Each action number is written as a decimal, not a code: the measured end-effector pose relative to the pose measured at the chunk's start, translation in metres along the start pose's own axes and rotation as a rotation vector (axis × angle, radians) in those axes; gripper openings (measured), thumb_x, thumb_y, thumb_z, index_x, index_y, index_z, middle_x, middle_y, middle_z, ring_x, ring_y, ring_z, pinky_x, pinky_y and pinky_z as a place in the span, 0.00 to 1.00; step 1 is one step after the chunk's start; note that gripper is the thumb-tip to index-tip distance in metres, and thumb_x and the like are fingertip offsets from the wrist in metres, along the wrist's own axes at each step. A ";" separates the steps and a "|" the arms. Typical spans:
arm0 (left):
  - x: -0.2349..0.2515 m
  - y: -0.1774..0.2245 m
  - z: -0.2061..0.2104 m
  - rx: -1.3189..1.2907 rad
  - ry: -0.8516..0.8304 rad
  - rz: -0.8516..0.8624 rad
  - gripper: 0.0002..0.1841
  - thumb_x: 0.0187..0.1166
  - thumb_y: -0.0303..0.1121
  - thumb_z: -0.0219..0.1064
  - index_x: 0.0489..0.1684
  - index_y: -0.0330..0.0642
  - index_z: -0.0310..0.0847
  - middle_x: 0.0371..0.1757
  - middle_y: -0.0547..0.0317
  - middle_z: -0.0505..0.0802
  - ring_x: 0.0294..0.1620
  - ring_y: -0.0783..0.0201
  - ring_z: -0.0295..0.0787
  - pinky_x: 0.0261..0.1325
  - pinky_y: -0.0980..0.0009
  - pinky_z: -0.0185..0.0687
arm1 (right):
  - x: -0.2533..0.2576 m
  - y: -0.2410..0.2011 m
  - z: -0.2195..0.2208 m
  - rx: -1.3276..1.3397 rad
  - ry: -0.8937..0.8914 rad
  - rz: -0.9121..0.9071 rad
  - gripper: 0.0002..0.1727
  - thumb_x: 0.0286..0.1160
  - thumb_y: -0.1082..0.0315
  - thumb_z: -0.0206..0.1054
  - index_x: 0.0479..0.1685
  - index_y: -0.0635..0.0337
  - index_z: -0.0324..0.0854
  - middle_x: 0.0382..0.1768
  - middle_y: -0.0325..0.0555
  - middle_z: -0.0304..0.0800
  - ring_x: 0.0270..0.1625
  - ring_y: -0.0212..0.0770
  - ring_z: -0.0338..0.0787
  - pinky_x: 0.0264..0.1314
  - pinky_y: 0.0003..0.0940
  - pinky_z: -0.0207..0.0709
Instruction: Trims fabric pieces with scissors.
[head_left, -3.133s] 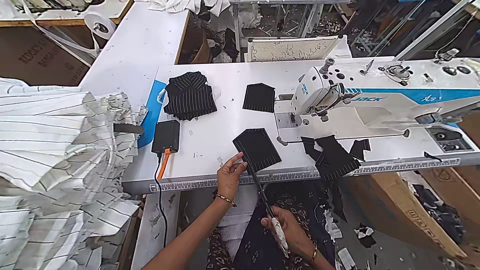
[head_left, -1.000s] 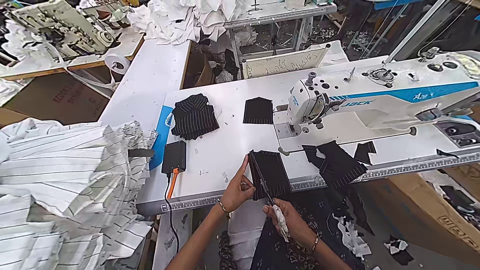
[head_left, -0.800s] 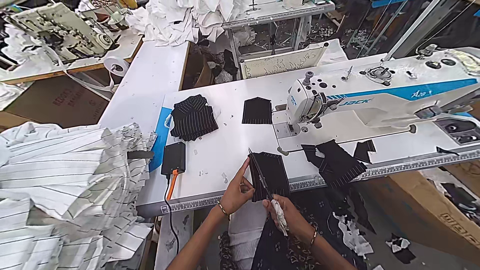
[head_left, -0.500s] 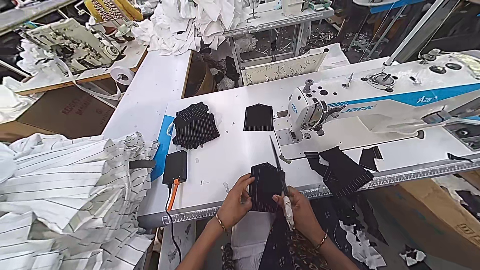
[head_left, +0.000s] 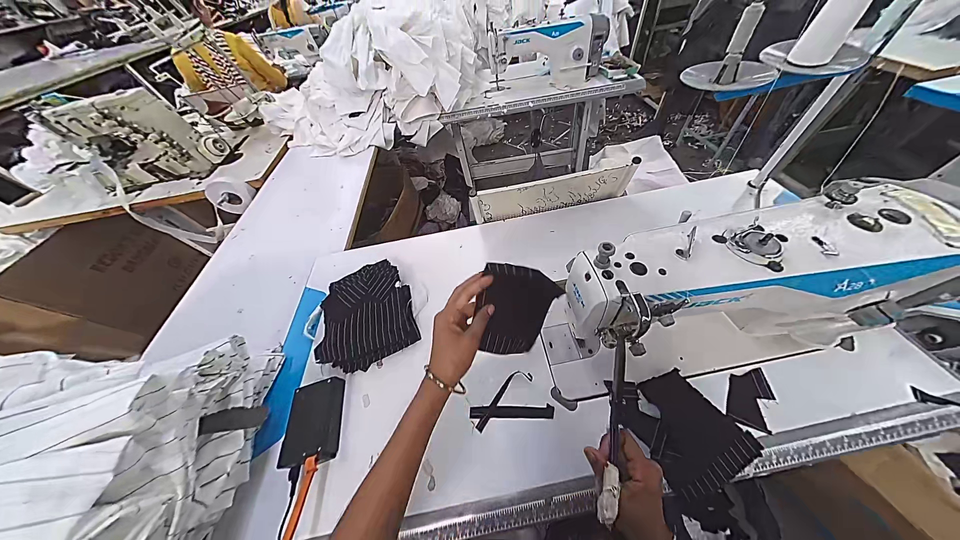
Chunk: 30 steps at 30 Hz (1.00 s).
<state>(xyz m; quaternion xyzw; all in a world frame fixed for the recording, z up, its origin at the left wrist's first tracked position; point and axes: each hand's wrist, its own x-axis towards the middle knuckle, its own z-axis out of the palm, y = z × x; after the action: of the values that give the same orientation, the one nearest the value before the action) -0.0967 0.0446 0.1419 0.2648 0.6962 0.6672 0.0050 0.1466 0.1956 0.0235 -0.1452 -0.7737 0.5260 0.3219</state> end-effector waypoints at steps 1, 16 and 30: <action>0.016 -0.015 0.003 -0.069 0.020 -0.111 0.22 0.76 0.15 0.63 0.72 0.26 0.77 0.79 0.39 0.79 0.65 0.62 0.90 0.63 0.68 0.90 | -0.001 -0.001 -0.001 -0.029 0.004 -0.006 0.21 0.74 0.51 0.74 0.28 0.59 0.77 0.16 0.34 0.80 0.18 0.17 0.77 0.22 0.15 0.72; 0.066 -0.085 -0.009 0.017 -0.125 -0.500 0.23 0.79 0.13 0.59 0.75 0.31 0.76 0.78 0.41 0.81 0.58 0.62 0.90 0.61 0.67 0.85 | -0.006 0.002 -0.002 -0.253 0.010 -0.165 0.25 0.79 0.46 0.65 0.26 0.60 0.75 0.14 0.41 0.78 0.18 0.24 0.79 0.22 0.17 0.72; 0.019 -0.082 -0.012 0.678 -0.558 -0.138 0.27 0.80 0.44 0.72 0.70 0.33 0.84 0.79 0.44 0.83 0.85 0.48 0.72 0.89 0.54 0.61 | -0.010 0.007 0.003 -0.279 0.064 -0.153 0.29 0.80 0.39 0.63 0.25 0.57 0.76 0.13 0.39 0.77 0.16 0.26 0.78 0.18 0.22 0.71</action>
<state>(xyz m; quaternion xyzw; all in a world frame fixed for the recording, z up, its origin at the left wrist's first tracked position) -0.1468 0.0430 0.0737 0.3743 0.8637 0.3024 0.1500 0.1515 0.1909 0.0135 -0.1458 -0.8374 0.3826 0.3621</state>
